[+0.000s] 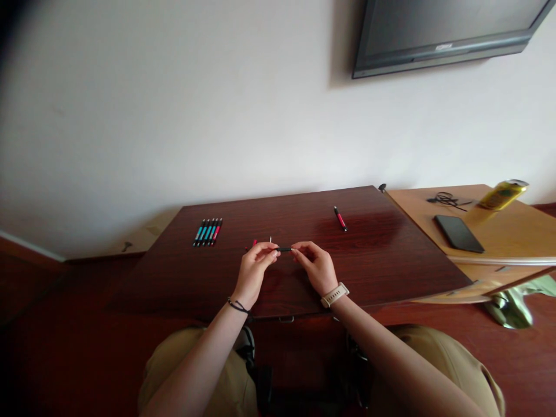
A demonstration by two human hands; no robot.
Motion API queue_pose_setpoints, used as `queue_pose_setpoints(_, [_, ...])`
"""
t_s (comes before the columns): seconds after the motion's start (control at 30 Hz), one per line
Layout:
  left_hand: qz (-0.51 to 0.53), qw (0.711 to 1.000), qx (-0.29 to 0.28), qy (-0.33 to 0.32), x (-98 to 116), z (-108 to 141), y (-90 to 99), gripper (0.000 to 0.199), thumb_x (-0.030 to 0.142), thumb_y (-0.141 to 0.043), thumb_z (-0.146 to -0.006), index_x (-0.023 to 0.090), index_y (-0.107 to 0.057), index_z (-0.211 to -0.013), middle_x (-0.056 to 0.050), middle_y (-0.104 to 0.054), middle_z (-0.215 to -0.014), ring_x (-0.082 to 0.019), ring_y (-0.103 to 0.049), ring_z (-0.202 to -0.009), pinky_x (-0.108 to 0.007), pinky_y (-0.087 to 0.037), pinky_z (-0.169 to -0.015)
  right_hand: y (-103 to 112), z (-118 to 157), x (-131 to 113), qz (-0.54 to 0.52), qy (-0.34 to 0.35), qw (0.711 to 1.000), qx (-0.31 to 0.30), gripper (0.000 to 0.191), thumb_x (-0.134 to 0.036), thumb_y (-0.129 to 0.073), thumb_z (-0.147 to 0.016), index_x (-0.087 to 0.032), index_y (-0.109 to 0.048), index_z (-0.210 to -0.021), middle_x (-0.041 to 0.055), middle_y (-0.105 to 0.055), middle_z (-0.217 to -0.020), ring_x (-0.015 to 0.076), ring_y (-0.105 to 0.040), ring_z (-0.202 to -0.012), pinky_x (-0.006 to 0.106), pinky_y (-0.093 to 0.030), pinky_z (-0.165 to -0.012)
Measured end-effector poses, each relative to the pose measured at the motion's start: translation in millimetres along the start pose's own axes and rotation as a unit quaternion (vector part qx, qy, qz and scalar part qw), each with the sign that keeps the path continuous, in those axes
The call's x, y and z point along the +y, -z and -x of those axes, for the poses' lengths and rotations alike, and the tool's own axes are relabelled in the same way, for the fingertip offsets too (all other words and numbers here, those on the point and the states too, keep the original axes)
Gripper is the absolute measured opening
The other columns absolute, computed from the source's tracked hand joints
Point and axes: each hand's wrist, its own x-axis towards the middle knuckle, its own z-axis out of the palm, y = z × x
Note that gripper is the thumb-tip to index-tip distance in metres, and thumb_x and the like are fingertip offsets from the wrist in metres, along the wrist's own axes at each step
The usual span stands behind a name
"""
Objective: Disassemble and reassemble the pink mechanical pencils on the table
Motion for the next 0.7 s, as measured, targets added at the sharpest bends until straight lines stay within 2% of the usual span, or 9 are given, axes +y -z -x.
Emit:
queue_pose_setpoints(0.13, [0.017, 1.0, -0.012, 0.013, 1.4, -1.4, -2.8, 0.024, 0.032, -0.081, -0.083, 0.016, -0.075, -0.099, -0.008, -0.075, -0.102, -0.019, -0.073, -0.096, -0.029, -0.057, -0.086, 0.4, 0.0, -0.2, 0.002, 0.001, 1.0, 0.006, 0.03, -0.048, -0.075, -0.091, -0.021, -0.073, -0.103, 0.007, -0.076, -0.095, 0.021, -0.07, -0.077, 0.033, -0.056, -0.072])
queue_pose_setpoints(0.33, [0.008, 0.999, 0.01, 0.038, -3.2, -3.4, -3.2, 0.027, 0.037, -0.082, -0.083, 0.015, -0.073, -0.095, -0.007, -0.073, -0.096, -0.016, -0.073, -0.085, -0.027, -0.059, -0.079, -0.4, 0.7, -0.3, 0.0, 0.003, 1.0, 0.0, 0.03, -0.049, -0.074, -0.091, -0.022, -0.073, -0.104, 0.0071, -0.076, -0.097, 0.021, -0.07, -0.078, 0.033, -0.057, -0.073])
queue_pose_setpoints(0.53, [0.033, 0.999, 0.006, 0.037, -5.2, -5.2, -3.9, 0.027, 0.034, -0.085, -0.079, 0.015, -0.071, -0.093, -0.005, -0.072, -0.099, -0.017, -0.074, -0.091, -0.031, -0.06, -0.089, -1.0, 1.1, -0.5, 0.003, 0.004, 1.0, -0.004, 0.028, -0.048, -0.074, -0.091, -0.022, -0.073, -0.103, 0.006, -0.076, -0.097, 0.0208, -0.07, -0.079, 0.033, -0.057, -0.076])
queue_pose_setpoints(0.63, [0.021, 0.999, 0.014, 0.044, -5.0, -5.1, -3.2, 0.03, 0.04, -0.082, -0.082, 0.015, -0.071, -0.095, -0.006, -0.073, -0.097, -0.016, -0.074, -0.084, -0.029, -0.062, -0.082, -0.9, 0.9, -0.6, 0.004, 0.005, 1.0, 0.001, 0.028, -0.047, -0.074, -0.091, -0.022, -0.073, -0.103, 0.006, -0.075, -0.096, 0.0208, -0.069, -0.079, 0.033, -0.057, -0.075])
queue_pose_setpoints(0.7, [-0.007, 0.998, 0.006, 0.055, -5.5, -4.1, -2.1, 0.035, 0.046, -0.079, -0.085, 0.015, -0.071, -0.099, -0.007, -0.073, -0.091, -0.015, -0.073, -0.075, -0.027, -0.06, -0.071, -1.0, 0.8, -0.9, 0.001, 0.006, 1.0, 0.002, 0.027, -0.047, -0.074, -0.091, -0.022, -0.073, -0.103, 0.0059, -0.075, -0.096, 0.0206, -0.069, -0.079, 0.033, -0.057, -0.075])
